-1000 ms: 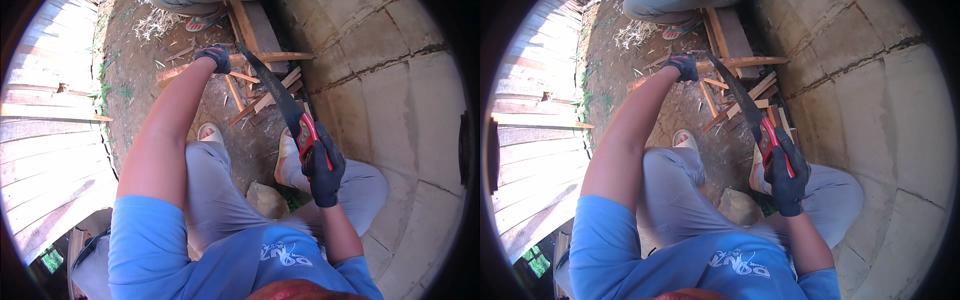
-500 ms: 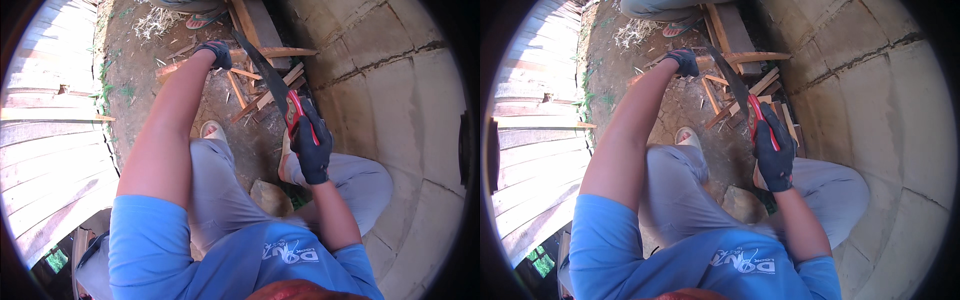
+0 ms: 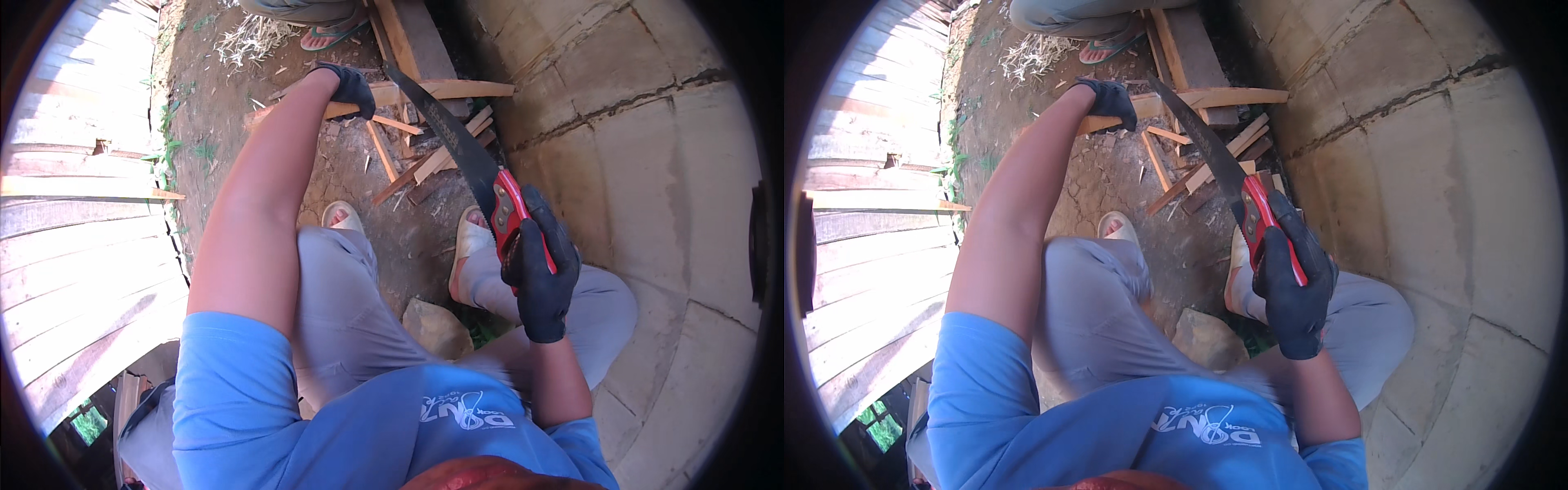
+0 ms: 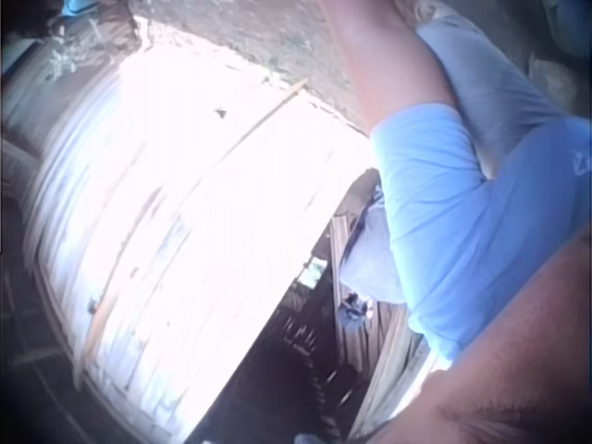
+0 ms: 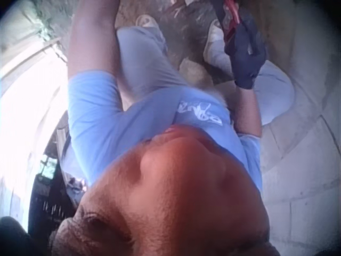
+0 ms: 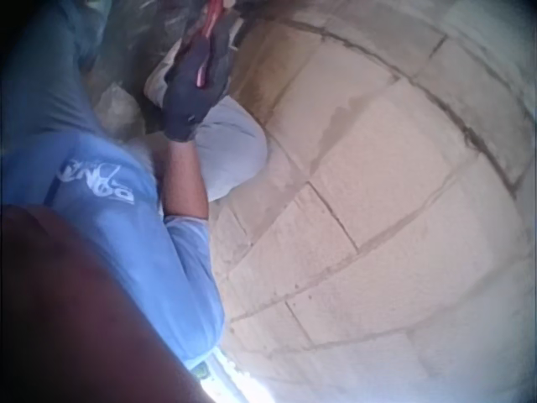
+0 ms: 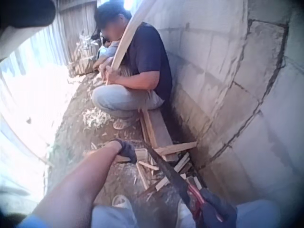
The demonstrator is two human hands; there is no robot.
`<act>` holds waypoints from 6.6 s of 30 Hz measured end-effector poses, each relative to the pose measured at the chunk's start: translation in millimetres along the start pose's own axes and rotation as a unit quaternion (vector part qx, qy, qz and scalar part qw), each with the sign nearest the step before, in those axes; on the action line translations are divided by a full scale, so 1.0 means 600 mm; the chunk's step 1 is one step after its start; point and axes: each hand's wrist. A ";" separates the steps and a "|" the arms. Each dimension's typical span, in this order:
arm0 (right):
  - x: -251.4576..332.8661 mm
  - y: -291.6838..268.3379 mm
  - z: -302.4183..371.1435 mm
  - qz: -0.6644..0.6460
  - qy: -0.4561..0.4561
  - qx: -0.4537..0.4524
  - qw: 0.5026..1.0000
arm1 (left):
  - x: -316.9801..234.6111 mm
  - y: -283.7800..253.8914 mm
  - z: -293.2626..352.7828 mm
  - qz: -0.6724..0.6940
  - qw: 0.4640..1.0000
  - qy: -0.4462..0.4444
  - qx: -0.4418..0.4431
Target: The person sits on the ground and uses a hand saw to cut a small piece of wood held in their left hand. They repeatedly saw through the wood, creating small offcuts that fall to the ground.
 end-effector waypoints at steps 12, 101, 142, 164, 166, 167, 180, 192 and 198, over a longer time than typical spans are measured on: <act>-0.024 -0.015 0.004 0.033 -0.010 0.023 0.999 | 0.003 0.048 0.013 0.002 0.997 0.064 -0.041; -0.026 0.246 -0.267 -0.042 -0.113 0.014 0.993 | -0.004 0.147 -0.014 -0.377 0.836 0.094 -0.387; -0.009 0.093 -0.075 -0.026 -0.037 0.025 0.999 | 0.011 0.122 -0.030 -0.368 0.852 0.074 -0.365; 0.002 0.044 -0.018 -0.001 0.012 0.018 1.000 | 0.017 0.120 -0.030 -0.353 0.854 0.085 -0.374; -0.008 0.089 -0.063 -0.035 -0.003 0.007 0.999 | 0.002 0.131 -0.028 -0.377 0.847 0.095 -0.363; -0.011 0.120 -0.095 -0.054 -0.020 0.001 0.998 | -0.003 0.133 -0.031 -0.375 0.846 0.094 -0.368; -0.054 0.176 -0.246 -0.406 0.251 0.084 0.874 | 0.019 0.140 -0.044 -0.381 0.820 0.108 -0.413; -0.024 0.151 -0.168 -0.350 0.238 0.034 0.905 | 0.014 0.132 -0.032 -0.359 0.851 0.078 -0.374; -0.207 0.089 -0.198 -0.697 0.199 0.331 0.604 | -0.006 0.132 -0.032 -0.374 0.832 0.103 -0.396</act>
Point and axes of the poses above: each hand's wrist, its own z-axis away from the middle knuckle, its own y-axis out of the palm, x = y × z, and after that the axes turned 11 degrees about y, right-handed
